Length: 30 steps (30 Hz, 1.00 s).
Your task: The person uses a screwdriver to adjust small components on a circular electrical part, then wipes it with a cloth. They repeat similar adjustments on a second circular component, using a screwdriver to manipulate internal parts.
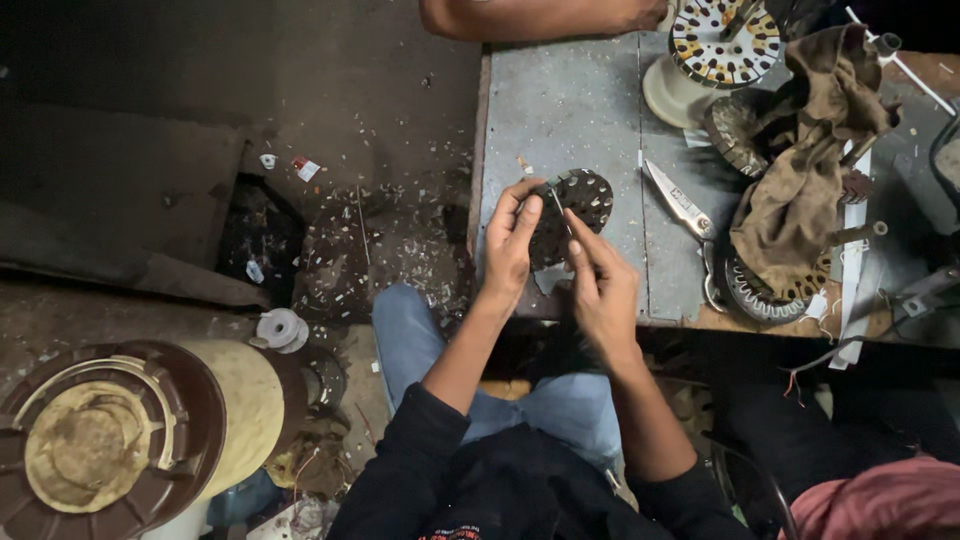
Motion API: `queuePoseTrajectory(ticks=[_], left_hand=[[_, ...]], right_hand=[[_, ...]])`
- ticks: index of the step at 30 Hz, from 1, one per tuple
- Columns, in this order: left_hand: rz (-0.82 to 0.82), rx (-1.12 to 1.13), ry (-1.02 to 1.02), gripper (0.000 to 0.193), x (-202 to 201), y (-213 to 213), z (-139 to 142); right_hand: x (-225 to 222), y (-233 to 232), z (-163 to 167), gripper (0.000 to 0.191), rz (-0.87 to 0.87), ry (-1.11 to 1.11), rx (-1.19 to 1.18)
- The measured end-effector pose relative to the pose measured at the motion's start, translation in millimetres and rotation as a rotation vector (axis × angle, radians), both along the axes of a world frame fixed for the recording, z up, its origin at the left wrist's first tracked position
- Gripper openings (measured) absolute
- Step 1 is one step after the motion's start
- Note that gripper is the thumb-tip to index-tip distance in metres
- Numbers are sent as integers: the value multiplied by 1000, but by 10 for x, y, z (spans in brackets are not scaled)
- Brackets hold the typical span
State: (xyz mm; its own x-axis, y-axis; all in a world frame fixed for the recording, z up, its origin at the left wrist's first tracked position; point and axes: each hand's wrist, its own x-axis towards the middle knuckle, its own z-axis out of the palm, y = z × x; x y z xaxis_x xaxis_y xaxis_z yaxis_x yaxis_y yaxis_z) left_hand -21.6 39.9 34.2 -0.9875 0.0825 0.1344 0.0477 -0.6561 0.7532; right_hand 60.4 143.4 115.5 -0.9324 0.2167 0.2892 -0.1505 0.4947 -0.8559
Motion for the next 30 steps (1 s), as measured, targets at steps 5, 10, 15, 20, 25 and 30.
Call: queuePoseTrajectory(ticks=[5,10,15,20,25,30], left_hand=[[1,5,20,30,3,-18,40],[2,-7,-25,36,84,4,209],[109,-15,-100,36,253,152,415],[220,-259,-8,38,305,198,441],[211,-316,90,38,156,209,358],[241,-234,7,38,281,217,282]], right_hand=[[58,-76,191,39,-10,43,203],[107,-63,602,42,33,61,441],[81,-71,906,49,2,-165,871],[53,-283,838,45,-44,-159,1025],[52,-510,528,54,-211,-14,876],[120,-205,594,55,-61,-138,876]])
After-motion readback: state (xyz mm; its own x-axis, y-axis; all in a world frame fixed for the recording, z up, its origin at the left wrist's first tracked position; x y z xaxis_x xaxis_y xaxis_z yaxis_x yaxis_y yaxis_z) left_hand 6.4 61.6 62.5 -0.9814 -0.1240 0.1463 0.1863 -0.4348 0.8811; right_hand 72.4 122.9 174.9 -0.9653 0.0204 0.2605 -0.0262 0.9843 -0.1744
